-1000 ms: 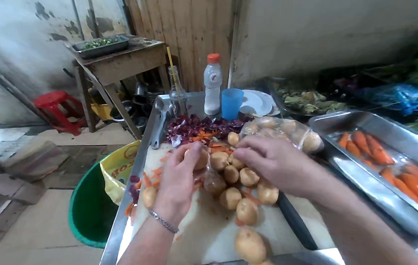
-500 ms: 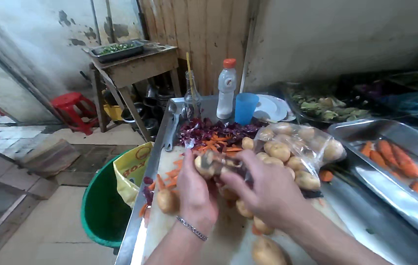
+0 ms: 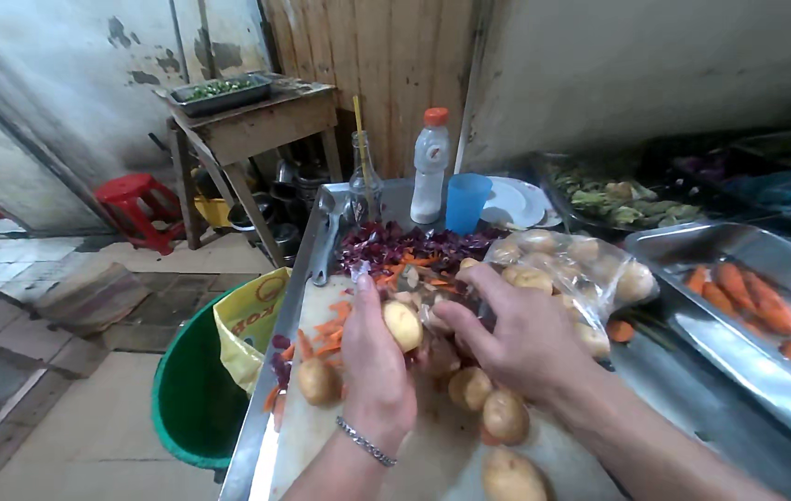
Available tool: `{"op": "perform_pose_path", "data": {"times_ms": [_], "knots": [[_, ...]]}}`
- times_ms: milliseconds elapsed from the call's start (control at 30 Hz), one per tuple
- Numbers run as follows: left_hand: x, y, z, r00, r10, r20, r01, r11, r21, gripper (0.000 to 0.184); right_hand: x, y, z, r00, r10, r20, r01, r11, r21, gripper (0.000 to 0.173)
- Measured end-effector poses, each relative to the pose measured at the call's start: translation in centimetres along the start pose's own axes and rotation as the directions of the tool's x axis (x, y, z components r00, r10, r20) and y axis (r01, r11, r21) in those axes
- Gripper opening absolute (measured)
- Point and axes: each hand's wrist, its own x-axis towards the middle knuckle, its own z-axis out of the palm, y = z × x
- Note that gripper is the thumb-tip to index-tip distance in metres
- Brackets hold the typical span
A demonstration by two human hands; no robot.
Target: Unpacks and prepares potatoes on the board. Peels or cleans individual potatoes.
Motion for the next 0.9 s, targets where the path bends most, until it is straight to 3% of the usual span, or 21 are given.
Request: {"op": "perform_pose_path", "data": {"times_ms": [167,233,300,367,467,567,700,833,900], "knots": [[-0.1,-0.5,-0.5,0.994,0.059,0.091,-0.054,0.997,-0.055,0.053,-0.7,-0.9,0.4,0.986,-0.159,-0.052,0.161,0.986,0.039,0.053],[0.0,-0.3,-0.3,0.998,0.061,0.032,-0.062,0.998,0.025,0.058,-0.1,-0.1,-0.1,1.0,-0.01,0.02,0.009,1.0,0.014,0.059],[0.1,-0.2,-0.2,0.996,0.061,0.063,-0.063,0.997,0.04,0.055,0.4,1.2,-0.7,0.987,0.14,0.081,-0.141,0.99,0.012,0.064],[0.1,0.1,-0.1,0.995,-0.015,0.095,0.015,1.0,-0.006,0.052,0.3,1.4,-0.7,0.981,0.174,0.085,-0.178,0.983,0.04,0.066],[-0.1,0.1,-0.1,0.988,-0.124,0.089,0.136,0.98,-0.148,0.049,-0.8,-0.4,0.2,0.999,0.027,0.046,-0.03,0.998,0.064,0.061],[-0.2,-0.5,-0.5,0.993,-0.038,0.115,0.061,0.977,-0.204,0.049,-1.2,-1.3,0.9,0.987,-0.158,-0.034,0.159,0.986,0.042,0.054],[-0.3,0.0,0.3,0.999,-0.032,-0.003,0.031,0.998,-0.049,0.06,-0.4,0.3,0.2,0.999,0.034,0.028,-0.034,0.999,-0.002,0.062],[-0.2,-0.6,-1.0,0.987,0.086,0.134,-0.078,0.995,-0.067,0.055,-1.2,-0.9,0.5,0.989,-0.147,-0.027,0.149,0.985,0.087,0.055],[0.1,-0.6,-1.1,0.989,0.093,0.111,-0.094,0.996,-0.001,0.055,-0.8,-0.6,0.5,0.991,-0.136,-0.018,0.137,0.988,0.076,0.055]]}}
